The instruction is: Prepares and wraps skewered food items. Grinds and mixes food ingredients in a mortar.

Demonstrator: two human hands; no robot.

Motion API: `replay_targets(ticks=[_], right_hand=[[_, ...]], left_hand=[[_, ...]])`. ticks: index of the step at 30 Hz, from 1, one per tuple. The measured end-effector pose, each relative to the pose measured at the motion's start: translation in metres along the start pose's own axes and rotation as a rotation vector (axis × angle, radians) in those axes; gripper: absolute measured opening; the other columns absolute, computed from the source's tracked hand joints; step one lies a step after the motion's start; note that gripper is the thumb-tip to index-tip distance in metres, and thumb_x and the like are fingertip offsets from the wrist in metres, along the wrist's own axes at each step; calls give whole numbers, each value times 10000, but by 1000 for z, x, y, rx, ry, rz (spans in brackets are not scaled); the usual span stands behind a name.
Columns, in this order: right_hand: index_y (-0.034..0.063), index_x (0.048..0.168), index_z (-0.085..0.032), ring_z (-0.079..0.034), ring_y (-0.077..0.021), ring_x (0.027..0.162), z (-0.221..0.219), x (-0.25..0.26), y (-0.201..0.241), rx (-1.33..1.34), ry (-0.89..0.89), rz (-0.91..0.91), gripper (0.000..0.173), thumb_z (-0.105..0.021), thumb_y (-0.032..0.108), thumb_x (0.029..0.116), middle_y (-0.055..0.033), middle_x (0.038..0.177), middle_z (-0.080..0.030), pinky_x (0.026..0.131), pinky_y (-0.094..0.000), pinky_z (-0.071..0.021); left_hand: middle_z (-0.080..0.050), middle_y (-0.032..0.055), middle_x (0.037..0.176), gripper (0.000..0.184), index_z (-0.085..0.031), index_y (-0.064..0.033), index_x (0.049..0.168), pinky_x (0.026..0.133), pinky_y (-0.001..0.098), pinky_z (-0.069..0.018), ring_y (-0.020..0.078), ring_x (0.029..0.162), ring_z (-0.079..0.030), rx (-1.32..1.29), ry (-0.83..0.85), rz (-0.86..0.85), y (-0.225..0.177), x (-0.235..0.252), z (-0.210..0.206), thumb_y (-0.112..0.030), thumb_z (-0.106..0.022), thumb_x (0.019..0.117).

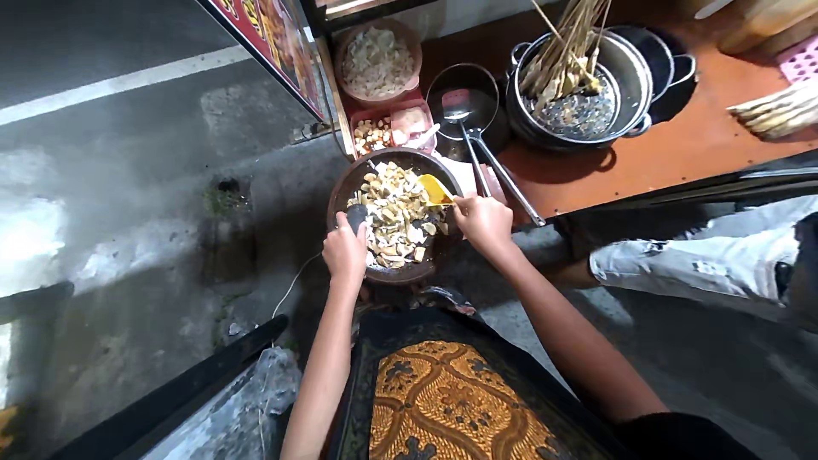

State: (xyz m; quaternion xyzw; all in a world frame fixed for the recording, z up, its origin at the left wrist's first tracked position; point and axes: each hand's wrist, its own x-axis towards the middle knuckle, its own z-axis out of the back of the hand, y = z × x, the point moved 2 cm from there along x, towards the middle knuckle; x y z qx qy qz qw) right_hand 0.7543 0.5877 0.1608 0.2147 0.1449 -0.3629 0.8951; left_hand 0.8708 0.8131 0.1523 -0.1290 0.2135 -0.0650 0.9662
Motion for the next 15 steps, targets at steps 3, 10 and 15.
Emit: replay_targets(ticks=[3, 10, 15], right_hand=[[159, 1139, -796, -706, -419, 961, -14, 8, -2, 141, 106, 5, 290, -598, 344, 1034, -178, 1010, -757, 800, -680, -516], [178, 1137, -795, -719, -384, 765, -21, -4, -9, -38, -107, 403, 226, -644, 186, 970, -144, 828, -738, 618, -603, -532], [158, 1174, -783, -704, -400, 1008, -8, -7, 9, 68, 176, 29, 273, -592, 294, 1035, -167, 1035, -755, 833, -649, -524]], left_hand=[[-698, 275, 994, 528, -543, -31, 1380, 836, 638, -534, 464, 942, -691, -188, 4, -22, 0, 10, -7, -392, -646, 1009], [-726, 212, 959, 497, -612, -122, 1364, 806, 611, -555, 408, 894, -713, -162, 44, -219, -23, -12, -10, -405, -704, 966], [-724, 201, 1084, 551, -526, -143, 1477, 839, 585, -553, 405, 971, -711, 66, 149, -306, -51, -26, -38, -445, -598, 1022]])
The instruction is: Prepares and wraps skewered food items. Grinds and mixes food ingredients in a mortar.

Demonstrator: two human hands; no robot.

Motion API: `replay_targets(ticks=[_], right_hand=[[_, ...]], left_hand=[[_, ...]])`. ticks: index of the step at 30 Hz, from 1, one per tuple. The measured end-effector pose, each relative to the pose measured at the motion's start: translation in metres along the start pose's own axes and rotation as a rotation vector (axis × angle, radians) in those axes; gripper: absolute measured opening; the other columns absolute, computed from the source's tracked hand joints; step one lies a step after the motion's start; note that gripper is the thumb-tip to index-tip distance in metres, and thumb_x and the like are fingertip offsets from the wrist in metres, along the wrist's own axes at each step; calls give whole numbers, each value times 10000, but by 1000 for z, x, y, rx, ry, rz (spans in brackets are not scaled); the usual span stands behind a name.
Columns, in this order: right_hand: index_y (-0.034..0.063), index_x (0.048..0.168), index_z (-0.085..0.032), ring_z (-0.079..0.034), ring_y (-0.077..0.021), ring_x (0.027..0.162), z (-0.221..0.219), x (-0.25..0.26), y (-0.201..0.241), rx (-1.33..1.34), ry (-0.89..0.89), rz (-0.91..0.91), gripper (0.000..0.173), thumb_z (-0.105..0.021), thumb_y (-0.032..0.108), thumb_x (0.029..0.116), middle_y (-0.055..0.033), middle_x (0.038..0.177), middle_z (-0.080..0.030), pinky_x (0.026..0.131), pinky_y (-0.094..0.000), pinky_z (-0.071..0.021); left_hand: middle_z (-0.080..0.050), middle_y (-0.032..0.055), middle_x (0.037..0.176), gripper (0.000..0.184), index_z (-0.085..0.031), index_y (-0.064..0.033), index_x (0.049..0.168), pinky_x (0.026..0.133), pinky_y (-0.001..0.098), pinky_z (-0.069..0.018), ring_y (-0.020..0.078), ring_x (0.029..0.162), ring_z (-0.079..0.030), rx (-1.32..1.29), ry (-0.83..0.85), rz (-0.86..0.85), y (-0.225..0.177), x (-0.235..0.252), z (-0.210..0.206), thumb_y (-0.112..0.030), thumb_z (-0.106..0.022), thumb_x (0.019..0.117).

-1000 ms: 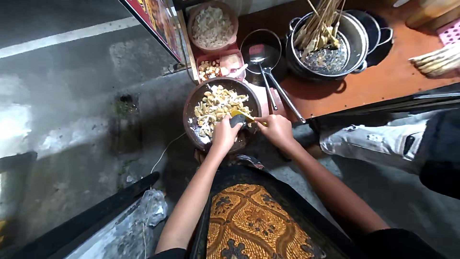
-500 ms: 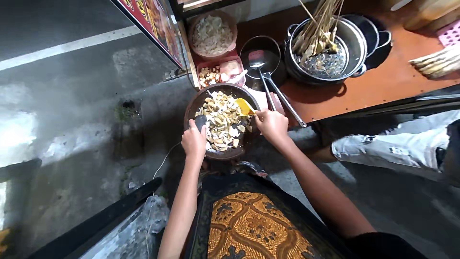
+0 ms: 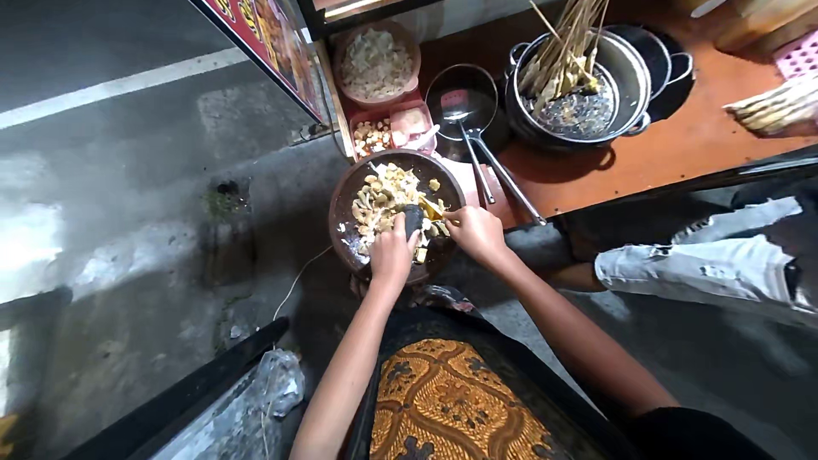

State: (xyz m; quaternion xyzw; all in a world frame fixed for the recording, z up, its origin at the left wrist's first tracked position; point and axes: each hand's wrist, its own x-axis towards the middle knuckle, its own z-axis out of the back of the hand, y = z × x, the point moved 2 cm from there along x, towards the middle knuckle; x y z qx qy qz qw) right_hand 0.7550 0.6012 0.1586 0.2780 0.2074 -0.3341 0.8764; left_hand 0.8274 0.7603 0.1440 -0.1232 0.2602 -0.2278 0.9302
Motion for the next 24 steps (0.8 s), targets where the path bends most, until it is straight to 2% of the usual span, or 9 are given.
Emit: replay_targets(ticks=[2, 6, 9, 10, 12, 15, 17, 21, 24], right_hand=[[163, 1175, -785, -710, -391, 988, -1, -6, 0, -32, -27, -8, 276, -583, 294, 1039, -166, 1006, -756, 812, -630, -529], [141, 1140, -758, -721, -398, 958, -10, -16, 4, -160, -51, 53, 247, -555, 213, 1019, -179, 936, -748, 764, -610, -528], [178, 1252, -749, -717, -383, 999, -14, -14, 1, -87, -37, 23, 304, -545, 261, 1042, -167, 997, -756, 813, -606, -532], [193, 1267, -751, -712, -385, 1018, -14, -12, -4, -14, -38, -4, 306, -557, 285, 1048, -164, 1029, -760, 845, -621, -528], [205, 1231, -774, -708, -387, 1010, -12, -4, -17, 129, -57, -35, 282, -603, 316, 1036, -152, 1040, -765, 858, -646, -520], [208, 1196, -790, -709, -383, 998, -11, 6, -26, 175, -53, 5, 262, -634, 327, 1022, -144, 1030, -768, 861, -643, -524], [195, 1195, -789, -708, -381, 1004, -13, 8, -28, 170, -33, 44, 270, -626, 325, 1023, -149, 1022, -767, 875, -638, -520], [151, 1178, -794, -709, -363, 1039, -24, 11, -35, 264, -17, 52, 266, -634, 297, 1023, -149, 1058, -769, 926, -623, -514], [164, 1159, -801, -713, -351, 1026, -28, 13, -35, 274, -36, 50, 257, -636, 303, 1020, -135, 1041, -772, 910, -622, -522]], left_hand=[[-707, 214, 1150, 551, -501, -141, 1503, 809, 575, -564, 413, 967, -713, 122, 23, -47, 1, -1, -2, -436, -563, 1041], [-705, 216, 1142, 516, -540, -132, 1475, 785, 543, -571, 396, 933, -724, 264, 28, -55, 22, -12, 0, -426, -538, 1051], [-700, 226, 1147, 545, -513, -113, 1495, 847, 562, -552, 410, 979, -710, 142, 15, 29, 14, -1, -7, -419, -557, 1047], [-707, 227, 1102, 534, -523, -105, 1471, 865, 572, -546, 414, 988, -705, 49, 20, 56, 10, 2, -7, -410, -584, 1037], [-719, 216, 1010, 508, -557, -102, 1404, 871, 586, -551, 406, 968, -709, -135, 56, 59, 16, 6, -3, -410, -638, 1009], [-720, 197, 1077, 501, -610, -118, 1362, 910, 575, -548, 364, 1010, -705, -259, 120, 0, 40, 6, 9, -410, -703, 966], [-724, 181, 1105, 484, -619, -125, 1357, 941, 557, -538, 347, 1046, -702, -241, 85, 23, 43, -1, 19, -412, -690, 973], [-723, 217, 985, 494, -600, -81, 1364, 846, 594, -550, 400, 931, -711, -280, -89, 118, 26, 5, 12, -384, -686, 985], [-712, 222, 988, 497, -579, -81, 1365, 826, 598, -556, 405, 925, -705, -312, -64, 99, 11, 17, -2, -390, -677, 989]])
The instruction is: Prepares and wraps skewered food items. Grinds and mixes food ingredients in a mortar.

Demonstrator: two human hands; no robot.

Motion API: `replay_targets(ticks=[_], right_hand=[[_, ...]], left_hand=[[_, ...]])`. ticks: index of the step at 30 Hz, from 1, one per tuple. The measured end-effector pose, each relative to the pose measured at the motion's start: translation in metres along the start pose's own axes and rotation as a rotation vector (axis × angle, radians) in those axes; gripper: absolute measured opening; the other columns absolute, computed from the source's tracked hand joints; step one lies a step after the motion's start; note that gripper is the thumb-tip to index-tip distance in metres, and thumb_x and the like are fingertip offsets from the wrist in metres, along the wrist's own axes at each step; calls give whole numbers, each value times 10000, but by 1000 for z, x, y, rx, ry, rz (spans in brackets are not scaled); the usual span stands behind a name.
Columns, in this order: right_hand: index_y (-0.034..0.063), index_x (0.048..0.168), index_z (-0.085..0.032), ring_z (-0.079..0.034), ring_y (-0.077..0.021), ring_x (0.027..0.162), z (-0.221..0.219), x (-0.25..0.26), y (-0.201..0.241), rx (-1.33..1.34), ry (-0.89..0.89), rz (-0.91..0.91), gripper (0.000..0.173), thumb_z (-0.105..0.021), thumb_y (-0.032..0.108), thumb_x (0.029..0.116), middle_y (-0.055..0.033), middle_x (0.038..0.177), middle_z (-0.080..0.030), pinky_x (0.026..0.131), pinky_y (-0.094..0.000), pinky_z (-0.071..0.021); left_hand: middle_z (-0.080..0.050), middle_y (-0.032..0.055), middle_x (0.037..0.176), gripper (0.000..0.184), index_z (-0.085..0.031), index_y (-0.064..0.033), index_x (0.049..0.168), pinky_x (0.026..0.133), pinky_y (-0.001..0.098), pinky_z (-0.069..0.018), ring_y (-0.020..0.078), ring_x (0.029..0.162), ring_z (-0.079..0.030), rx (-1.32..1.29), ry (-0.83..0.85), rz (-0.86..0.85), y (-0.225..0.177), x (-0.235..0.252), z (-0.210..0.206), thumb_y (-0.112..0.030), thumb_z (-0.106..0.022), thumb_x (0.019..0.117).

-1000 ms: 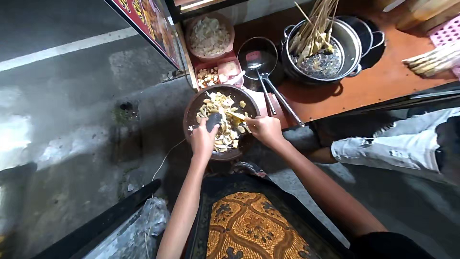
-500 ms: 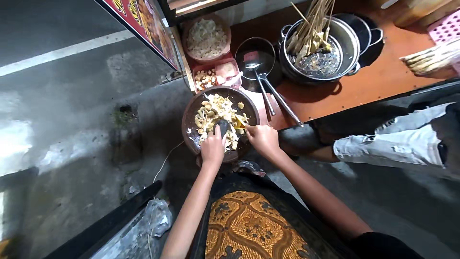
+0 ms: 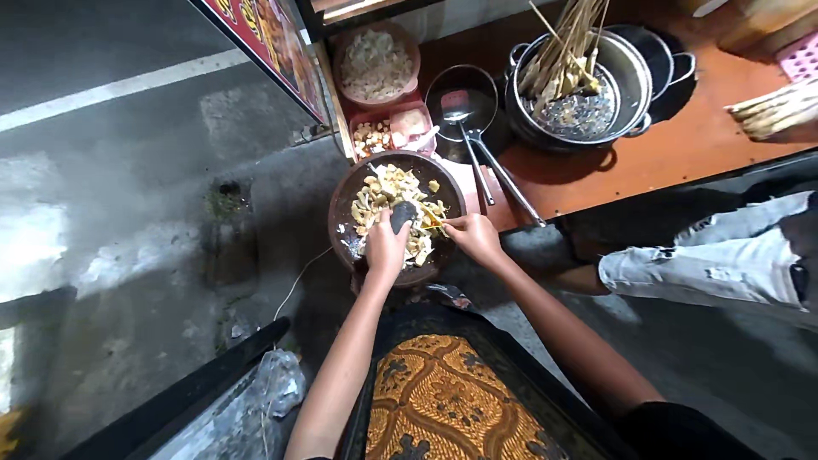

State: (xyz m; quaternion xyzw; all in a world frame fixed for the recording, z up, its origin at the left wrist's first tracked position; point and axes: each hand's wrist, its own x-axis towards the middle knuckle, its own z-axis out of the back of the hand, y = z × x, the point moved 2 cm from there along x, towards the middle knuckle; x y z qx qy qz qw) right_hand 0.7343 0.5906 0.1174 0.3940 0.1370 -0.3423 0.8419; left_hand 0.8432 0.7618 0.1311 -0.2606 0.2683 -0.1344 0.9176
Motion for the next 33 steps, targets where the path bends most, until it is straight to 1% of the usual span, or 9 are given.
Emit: replay_targets(ticks=[6, 9, 13, 16, 18, 21, 25, 28, 33], right_hand=[[181, 1164, -801, -710, -371, 1024, 2, -3, 7, -51, -16, -20, 254, -628, 305, 1025, -131, 1046, -774, 900, -640, -511], [204, 1182, -796, -706, -372, 1033, 1, -4, 11, -105, -11, -28, 266, -609, 318, 1031, -128, 1047, -773, 887, -642, -506], [211, 1228, -772, -712, -387, 1014, 4, -16, 29, -255, 8, -46, 291, -575, 328, 1048, -151, 1040, -765, 847, -638, -524], [190, 1179, -785, -717, -383, 992, 11, -20, 43, -325, 14, -70, 273, -587, 315, 1039, -153, 1019, -763, 806, -625, -533], [168, 1157, -787, -712, -390, 999, 12, -19, 47, -305, 34, -82, 265, -590, 298, 1038, -160, 1025, -760, 812, -628, -533], [136, 1121, -789, -708, -402, 999, 13, -16, 48, -255, 52, -83, 262, -599, 296, 1036, -174, 1022, -754, 822, -644, -532], [106, 1152, -779, -704, -393, 998, 18, -17, 35, -181, 57, -15, 269, -591, 251, 1024, -171, 1027, -753, 840, -657, -522], [114, 1154, -778, -704, -392, 986, 18, -24, 37, -233, 64, 0, 290, -560, 262, 1032, -168, 993, -752, 833, -648, -519], [111, 1110, -779, -708, -398, 956, 18, -28, 41, -294, 61, -13, 310, -527, 278, 1042, -175, 945, -746, 798, -641, -518]], left_hand=[[-717, 195, 952, 494, -584, -112, 1365, 826, 573, -560, 380, 907, -711, 21, 100, -41, -11, -13, -3, -408, -682, 982], [-725, 194, 979, 508, -570, -132, 1402, 862, 572, -550, 388, 960, -711, 179, 144, -38, -18, -19, 2, -430, -648, 998], [-726, 199, 979, 506, -562, -135, 1406, 799, 592, -554, 412, 936, -712, 363, 100, -39, -22, -15, 12, -454, -607, 1016], [-724, 197, 944, 497, -585, -116, 1382, 788, 596, -551, 410, 903, -711, 295, 22, -40, -19, -20, 22, -427, -647, 1000], [-720, 190, 908, 477, -602, -100, 1345, 791, 582, -557, 389, 872, -713, 149, -2, -42, -19, -27, 24, -401, -681, 984], [-721, 176, 938, 457, -619, -98, 1317, 808, 555, -567, 347, 871, -713, -88, 59, -38, -22, -32, 12, -381, -708, 969], [-719, 209, 1017, 494, -602, -117, 1364, 866, 591, -547, 392, 971, -704, 36, 137, -6, -24, -20, 4, -421, -678, 983], [-727, 194, 991, 483, -591, -122, 1366, 802, 595, -557, 403, 939, -713, 267, 102, -49, -28, -17, 6, -427, -650, 997], [-724, 181, 949, 491, -612, -139, 1347, 806, 574, -564, 370, 897, -714, 65, 108, -61, -31, -29, 8, -442, -691, 969]])
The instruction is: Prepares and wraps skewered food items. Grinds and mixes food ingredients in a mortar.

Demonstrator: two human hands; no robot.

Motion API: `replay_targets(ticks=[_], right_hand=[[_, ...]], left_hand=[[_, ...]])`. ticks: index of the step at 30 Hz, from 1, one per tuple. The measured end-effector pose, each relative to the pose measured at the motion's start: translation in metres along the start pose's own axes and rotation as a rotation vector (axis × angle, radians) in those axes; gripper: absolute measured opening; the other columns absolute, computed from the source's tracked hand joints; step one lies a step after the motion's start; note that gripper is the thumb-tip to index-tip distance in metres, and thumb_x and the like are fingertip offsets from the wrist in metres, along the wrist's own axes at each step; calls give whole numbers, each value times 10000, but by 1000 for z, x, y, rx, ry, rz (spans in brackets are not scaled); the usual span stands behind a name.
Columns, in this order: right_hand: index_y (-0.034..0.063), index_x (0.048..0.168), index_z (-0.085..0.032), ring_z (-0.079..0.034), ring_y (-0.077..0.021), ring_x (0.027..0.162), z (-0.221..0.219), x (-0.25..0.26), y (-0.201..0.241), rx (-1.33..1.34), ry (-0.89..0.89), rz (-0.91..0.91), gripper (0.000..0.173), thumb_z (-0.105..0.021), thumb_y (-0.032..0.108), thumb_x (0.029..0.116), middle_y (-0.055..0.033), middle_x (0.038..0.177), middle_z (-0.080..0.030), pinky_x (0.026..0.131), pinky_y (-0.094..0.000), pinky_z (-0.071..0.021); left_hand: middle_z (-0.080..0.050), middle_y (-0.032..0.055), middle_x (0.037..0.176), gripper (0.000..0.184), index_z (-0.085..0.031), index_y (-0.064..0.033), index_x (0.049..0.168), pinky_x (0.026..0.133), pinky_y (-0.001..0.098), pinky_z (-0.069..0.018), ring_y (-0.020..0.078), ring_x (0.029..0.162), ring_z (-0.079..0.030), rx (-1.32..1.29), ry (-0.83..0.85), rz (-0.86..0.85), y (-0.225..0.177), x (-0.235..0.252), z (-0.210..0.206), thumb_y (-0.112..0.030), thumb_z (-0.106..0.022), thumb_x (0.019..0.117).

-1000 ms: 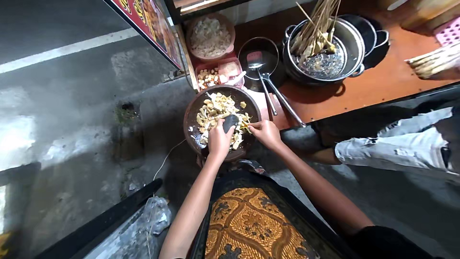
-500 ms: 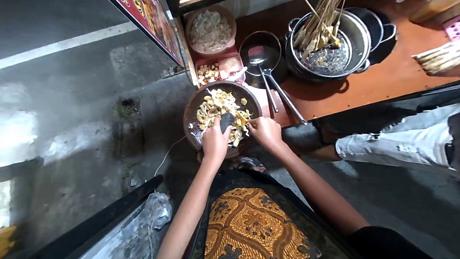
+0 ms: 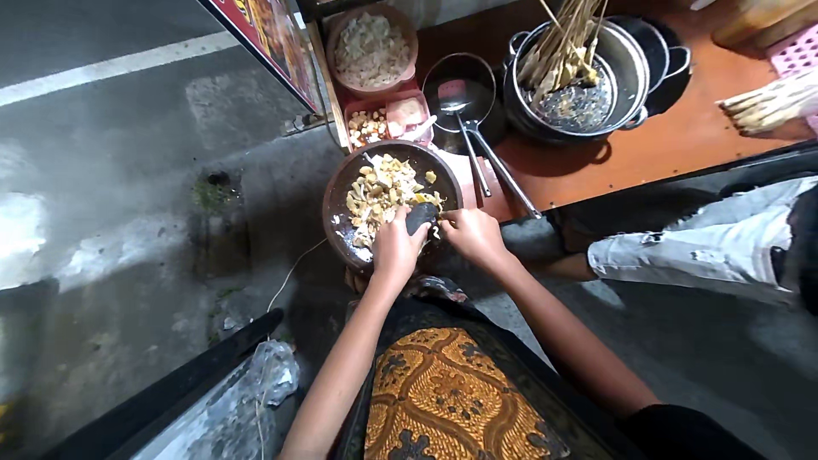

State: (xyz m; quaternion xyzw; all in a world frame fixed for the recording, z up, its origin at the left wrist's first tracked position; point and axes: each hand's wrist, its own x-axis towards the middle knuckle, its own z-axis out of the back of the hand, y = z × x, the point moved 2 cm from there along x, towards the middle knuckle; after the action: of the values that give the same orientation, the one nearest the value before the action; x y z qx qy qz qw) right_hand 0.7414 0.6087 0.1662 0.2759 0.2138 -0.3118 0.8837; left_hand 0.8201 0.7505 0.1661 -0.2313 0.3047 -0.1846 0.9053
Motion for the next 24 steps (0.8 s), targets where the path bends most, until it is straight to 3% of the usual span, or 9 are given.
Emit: replay_targets(ticks=[3, 5, 8, 11, 16, 19, 24], right_hand=[[118, 1124, -784, -700, -405, 973, 2, -4, -7, 33, -10, 2, 312, -523, 270, 1046, -182, 967, -744, 814, -656, -513], [126, 1109, -788, -708, -403, 921, 8, -13, -12, -21, -79, 27, 295, -542, 269, 1029, -175, 916, -743, 764, -651, -517], [122, 1150, -780, -711, -420, 830, 16, -24, -20, -113, -213, 48, 293, -562, 252, 1002, -188, 830, -729, 684, -639, -512], [113, 1142, -780, -714, -429, 827, 16, -22, -25, -140, -263, 7, 295, -557, 256, 1011, -199, 834, -730, 664, -632, -512], [134, 1201, -766, -711, -428, 910, -5, 5, -10, -44, -176, 16, 329, -531, 281, 1023, -199, 911, -741, 740, -650, -521], [160, 1236, -764, -703, -424, 952, -13, 13, -7, 71, -146, 40, 334, -541, 293, 1026, -195, 956, -748, 796, -666, -510], [172, 1286, -745, -685, -413, 1073, -14, 11, -27, 197, -80, 55, 356, -545, 327, 1037, -194, 1081, -751, 929, -653, -491]], left_hand=[[-723, 202, 977, 509, -582, -139, 1391, 804, 602, -554, 408, 930, -708, 142, 33, 4, 8, 13, -6, -448, -651, 992], [-721, 205, 981, 502, -574, -134, 1391, 793, 608, -551, 419, 938, -704, 242, 28, 16, 12, 15, 1, -447, -631, 1003], [-719, 208, 1013, 500, -579, -122, 1400, 764, 595, -554, 416, 913, -709, 316, -68, 9, 14, 4, 22, -432, -628, 1010], [-707, 240, 980, 493, -559, -73, 1386, 735, 614, -547, 455, 883, -700, 305, -182, 55, 30, 9, 30, -405, -609, 1026], [-701, 251, 925, 516, -531, -31, 1379, 759, 620, -554, 457, 876, -702, 140, -213, 84, 40, 36, 16, -393, -621, 1022], [-711, 236, 1001, 508, -565, -79, 1382, 816, 628, -556, 428, 913, -704, -26, -131, -10, 50, 37, 8, -392, -667, 995], [-727, 201, 1046, 524, -559, -149, 1441, 900, 581, -539, 398, 1019, -702, 205, 44, -58, 36, 4, 16, -442, -616, 1012]])
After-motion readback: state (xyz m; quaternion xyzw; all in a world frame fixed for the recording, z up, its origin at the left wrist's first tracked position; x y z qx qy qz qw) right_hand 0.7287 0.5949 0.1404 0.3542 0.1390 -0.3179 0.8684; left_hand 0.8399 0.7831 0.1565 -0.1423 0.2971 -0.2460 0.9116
